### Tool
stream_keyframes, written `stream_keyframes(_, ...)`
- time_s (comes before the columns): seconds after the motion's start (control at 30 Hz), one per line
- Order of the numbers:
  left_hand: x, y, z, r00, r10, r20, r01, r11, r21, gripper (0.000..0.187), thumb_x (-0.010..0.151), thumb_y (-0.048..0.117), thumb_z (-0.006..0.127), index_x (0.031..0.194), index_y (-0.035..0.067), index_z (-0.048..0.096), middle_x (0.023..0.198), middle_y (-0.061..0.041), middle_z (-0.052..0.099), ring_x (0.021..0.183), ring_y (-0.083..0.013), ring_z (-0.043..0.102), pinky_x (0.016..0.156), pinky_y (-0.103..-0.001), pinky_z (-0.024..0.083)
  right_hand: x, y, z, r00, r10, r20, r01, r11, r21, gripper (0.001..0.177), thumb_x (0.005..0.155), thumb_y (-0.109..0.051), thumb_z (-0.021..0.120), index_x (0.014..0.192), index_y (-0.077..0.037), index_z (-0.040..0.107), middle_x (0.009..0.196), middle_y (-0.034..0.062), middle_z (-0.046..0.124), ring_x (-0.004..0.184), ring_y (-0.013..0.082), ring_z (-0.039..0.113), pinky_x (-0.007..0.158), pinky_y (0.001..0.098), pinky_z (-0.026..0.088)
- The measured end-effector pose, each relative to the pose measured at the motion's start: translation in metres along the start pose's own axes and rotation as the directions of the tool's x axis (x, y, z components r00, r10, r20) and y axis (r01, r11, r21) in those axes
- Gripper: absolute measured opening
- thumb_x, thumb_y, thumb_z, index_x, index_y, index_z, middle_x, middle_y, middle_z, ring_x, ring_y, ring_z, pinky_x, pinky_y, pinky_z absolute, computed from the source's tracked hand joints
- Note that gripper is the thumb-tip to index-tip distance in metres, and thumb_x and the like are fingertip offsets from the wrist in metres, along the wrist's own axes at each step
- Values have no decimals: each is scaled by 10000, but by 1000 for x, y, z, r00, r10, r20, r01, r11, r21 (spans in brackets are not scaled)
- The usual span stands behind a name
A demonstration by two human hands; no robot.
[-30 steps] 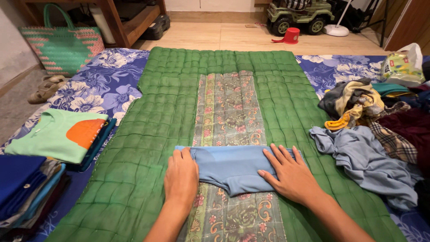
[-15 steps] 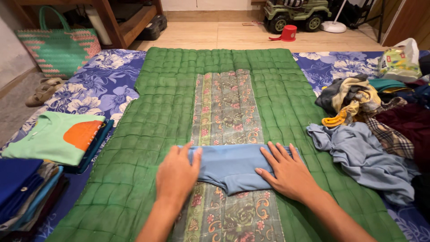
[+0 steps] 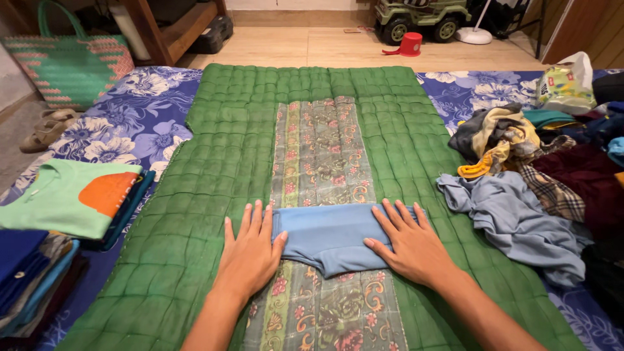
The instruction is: The person folds a light green t-shirt and two pairs of light blue pants on a green mat. Each item is smoothed, folded into a compact rectangle, and placed in a neat stack on the left side of the mat.
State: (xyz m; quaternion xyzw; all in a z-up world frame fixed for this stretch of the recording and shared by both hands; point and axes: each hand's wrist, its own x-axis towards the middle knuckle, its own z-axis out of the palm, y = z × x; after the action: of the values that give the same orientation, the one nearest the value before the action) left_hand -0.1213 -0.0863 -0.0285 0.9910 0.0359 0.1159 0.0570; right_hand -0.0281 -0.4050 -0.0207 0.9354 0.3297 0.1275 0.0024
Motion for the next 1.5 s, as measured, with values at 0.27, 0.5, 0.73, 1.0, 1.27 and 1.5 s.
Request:
stream_keyframes(0.27, 6, 1, -29, 982, -122, -146, 103, 986, -133, 688, 981, 525, 455, 1478, 49, 483, 1531, -236, 420, 1404, -405, 405, 1120, -566, 333, -1, 0, 2, 1000, 7, -5, -7, 1000, 29, 759, 962, -629, 426, 1514, -109, 388, 1576, 177, 355, 1452, 368, 304, 1189, 527, 142)
stream_keyframes(0.5, 11, -17, -44, 700, -653, 289, 712, 669, -213, 530, 958, 560, 577, 1274, 148, 684, 1269, -206, 698, 1204, -416, 634, 1002, -525, 499, -2, 1, 2, 1000, 4, -10, -3, 998, 59, 778, 974, -632, 420, 1528, -88, 377, 1581, 194, 352, 1457, 379, 304, 1191, 532, 139)
stream_keyframes(0.73, 30, -48, 1, 777, -573, 261, 629, 701, -335, 533, 904, 557, 643, 1177, 114, 757, 1210, -212, 726, 1171, -389, 673, 986, -485, 525, -2, 1, 0, 999, 4, -33, 0, 994, 112, 786, 972, -633, 428, 1524, -76, 383, 1581, 205, 351, 1460, 387, 300, 1197, 527, 140)
stream_keyframes(1.0, 44, -25, -4, 849, -518, 101, 502, 732, -461, 456, 841, 422, 746, 1105, 54, 689, 1070, -255, 733, 1049, -418, 692, 913, -476, 539, -2, 0, -14, 988, -37, -151, 74, 966, 247, 622, 978, -519, 546, 1398, -60, 535, 1532, 238, 438, 1420, 433, 377, 1169, 515, 258)
stream_keyframes(1.27, 75, 121, -5, 959, -284, -9, 219, 761, -611, 361, 839, 327, 701, 1062, 46, 654, 994, -254, 730, 964, -425, 701, 845, -487, 550, 23, -14, -10, 925, 49, 377, -328, -400, 856, 485, 989, -430, 528, 1299, -68, 621, 1217, 57, 698, 1044, 178, 663, 926, 344, 546)
stream_keyframes(1.5, 78, 167, 21, 904, -171, 392, 418, 547, -726, 515, 1046, 394, 432, 1016, -37, 711, 879, -231, 774, 818, -327, 775, 746, -415, 586, 14, -2, 21, 802, 28, 597, -440, -648, 621, 446, 988, -486, 494, 1167, -116, 665, 1061, 6, 709, 926, 117, 657, 832, 284, 527)
